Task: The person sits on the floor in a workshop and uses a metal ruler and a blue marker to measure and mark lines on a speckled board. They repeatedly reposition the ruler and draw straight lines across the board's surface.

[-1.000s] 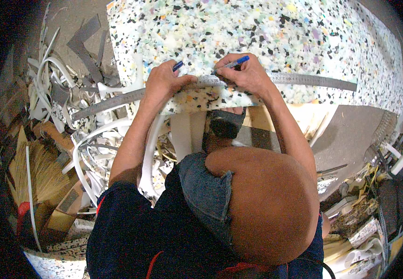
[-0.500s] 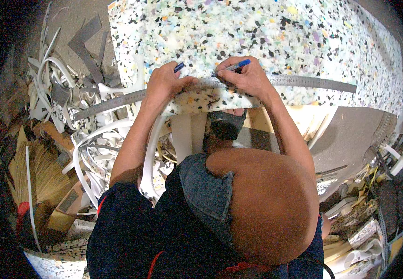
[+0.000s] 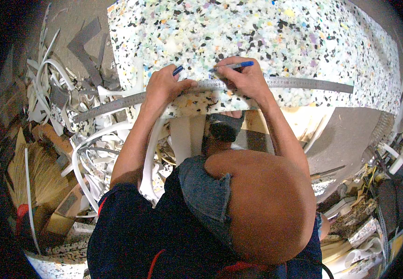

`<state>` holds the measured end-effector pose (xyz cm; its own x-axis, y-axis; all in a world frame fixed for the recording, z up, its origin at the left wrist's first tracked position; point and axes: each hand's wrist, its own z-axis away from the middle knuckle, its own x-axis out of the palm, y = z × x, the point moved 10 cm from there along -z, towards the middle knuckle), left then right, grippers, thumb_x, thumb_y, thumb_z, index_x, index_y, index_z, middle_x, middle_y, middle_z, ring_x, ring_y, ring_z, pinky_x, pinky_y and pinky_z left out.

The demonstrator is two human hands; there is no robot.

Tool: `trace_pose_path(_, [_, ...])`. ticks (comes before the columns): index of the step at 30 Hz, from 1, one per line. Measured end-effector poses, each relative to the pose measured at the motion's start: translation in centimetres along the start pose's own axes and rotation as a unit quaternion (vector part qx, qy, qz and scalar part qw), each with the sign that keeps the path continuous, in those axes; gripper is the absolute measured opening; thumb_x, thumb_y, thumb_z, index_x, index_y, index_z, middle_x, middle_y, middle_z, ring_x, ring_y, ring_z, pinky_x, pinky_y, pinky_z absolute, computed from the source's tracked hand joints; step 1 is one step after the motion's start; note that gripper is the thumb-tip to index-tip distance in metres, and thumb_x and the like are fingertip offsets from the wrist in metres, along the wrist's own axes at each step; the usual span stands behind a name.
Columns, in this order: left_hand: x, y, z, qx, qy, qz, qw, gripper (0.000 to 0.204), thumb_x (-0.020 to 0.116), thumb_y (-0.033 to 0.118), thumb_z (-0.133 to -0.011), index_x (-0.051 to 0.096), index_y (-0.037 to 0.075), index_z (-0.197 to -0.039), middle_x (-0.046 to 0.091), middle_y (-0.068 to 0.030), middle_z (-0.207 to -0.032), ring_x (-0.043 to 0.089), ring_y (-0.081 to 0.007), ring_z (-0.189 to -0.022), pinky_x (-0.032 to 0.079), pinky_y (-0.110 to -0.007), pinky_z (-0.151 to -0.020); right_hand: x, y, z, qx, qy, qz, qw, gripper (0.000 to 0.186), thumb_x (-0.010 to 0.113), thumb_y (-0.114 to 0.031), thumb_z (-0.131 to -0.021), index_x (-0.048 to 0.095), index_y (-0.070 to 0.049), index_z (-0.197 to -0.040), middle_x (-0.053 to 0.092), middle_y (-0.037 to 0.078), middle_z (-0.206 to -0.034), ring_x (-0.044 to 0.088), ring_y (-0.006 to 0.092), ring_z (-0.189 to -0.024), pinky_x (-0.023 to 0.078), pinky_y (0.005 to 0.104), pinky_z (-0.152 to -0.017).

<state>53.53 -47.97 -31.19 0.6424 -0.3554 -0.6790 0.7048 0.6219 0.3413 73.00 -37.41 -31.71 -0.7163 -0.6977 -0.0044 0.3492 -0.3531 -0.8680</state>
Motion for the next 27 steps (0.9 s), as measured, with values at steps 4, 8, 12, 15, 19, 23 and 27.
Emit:
trace_pose_path(4, [-0.2,-0.2,0.0,0.002,0.015,0.018,1.000,0.063,0.086,0.059,-0.067,0.054,0.005,-0.073,0.061,-0.0142,-0.068,0.056,-0.0288,-0.063,0.046,-0.041,-0.060,-1.1,1.0,0.5,0.040,0.012,-0.091,0.995,0.019,0.074,-0.016,-0.092,0.074,-0.003,-0.104,0.069,0.001,-0.080,0.060,0.0073,-0.064,0.048,0.0226,-0.057])
trace_pose_path(8, [-0.4,0.0,0.5,-0.003,0.017,0.004,1.000,0.061,0.086,0.055,-0.069,0.058,0.002,-0.079,0.066,-0.0171,-0.075,0.064,-0.0344,-0.070,0.049,-0.044,-0.065,-5.9,-0.8,1.8,-0.041,0.100,-0.039,0.993,0.020,0.072,-0.014,-0.093,0.073,-0.001,-0.108,0.072,0.003,-0.088,0.065,0.0100,-0.075,0.051,0.0237,-0.067])
trace_pose_path(12, [-3.0,0.7,1.8,0.026,0.069,0.053,0.996,0.059,0.088,0.049,-0.071,0.055,0.001,-0.078,0.062,-0.0161,-0.071,0.059,-0.0315,-0.064,0.048,-0.041,-0.061,-11.2,-6.7,5.6,-0.197,0.204,0.312,0.907,0.029,0.066,-0.012,-0.094,0.068,-0.003,-0.121,0.071,0.013,-0.099,0.068,0.0249,-0.090,0.052,0.0352,-0.082])
trace_pose_path(15, [-6.9,0.2,1.7,0.036,0.127,0.122,0.984,0.059,0.093,0.038,-0.068,0.046,0.002,-0.072,0.048,-0.0056,-0.063,0.043,-0.0166,-0.062,0.042,-0.033,-0.057,-13.5,-9.2,7.0,-0.229,0.179,0.441,0.849,0.051,0.075,-0.023,-0.086,0.061,-0.009,-0.134,0.069,0.015,-0.111,0.060,0.0362,-0.112,0.038,0.0507,-0.106])
trace_pose_path(19, [-13.1,-0.1,-1.3,0.089,0.214,0.114,0.966,0.050,0.091,0.031,-0.070,0.053,0.003,-0.083,0.046,0.0015,-0.071,0.039,-0.0129,-0.064,0.038,-0.031,-0.057,-15.6,-11.2,4.7,-0.266,0.207,0.574,0.746,0.069,0.079,-0.023,-0.080,0.053,-0.011,-0.142,0.061,0.017,-0.125,0.052,0.0379,-0.124,0.025,0.0639,-0.115])
trace_pose_path(23, [-17.3,0.7,-6.9,0.135,0.241,0.161,0.947,0.050,0.091,0.030,-0.073,0.047,0.007,-0.076,0.043,0.0036,-0.067,0.039,-0.0098,-0.062,0.037,-0.029,-0.055,-20.1,-13.3,-1.8,-0.272,0.330,0.605,0.671,0.070,0.077,-0.019,-0.078,0.051,-0.012,-0.142,0.059,0.016,-0.129,0.048,0.0393,-0.129,0.026,0.0692,-0.112])
trace_pose_path(27, [-19.6,1.2,-11.7,0.167,0.251,0.177,0.937,0.048,0.089,0.027,-0.075,0.045,0.009,-0.075,0.041,0.0050,-0.067,0.037,-0.0092,-0.062,0.035,-0.027,-0.055,-23.5,-12.7,-7.3,-0.179,0.352,0.576,0.716,0.073,0.078,-0.021,-0.077,0.048,-0.011,-0.143,0.056,0.018,-0.135,0.046,0.0423,-0.132,0.029,0.0701,-0.110])
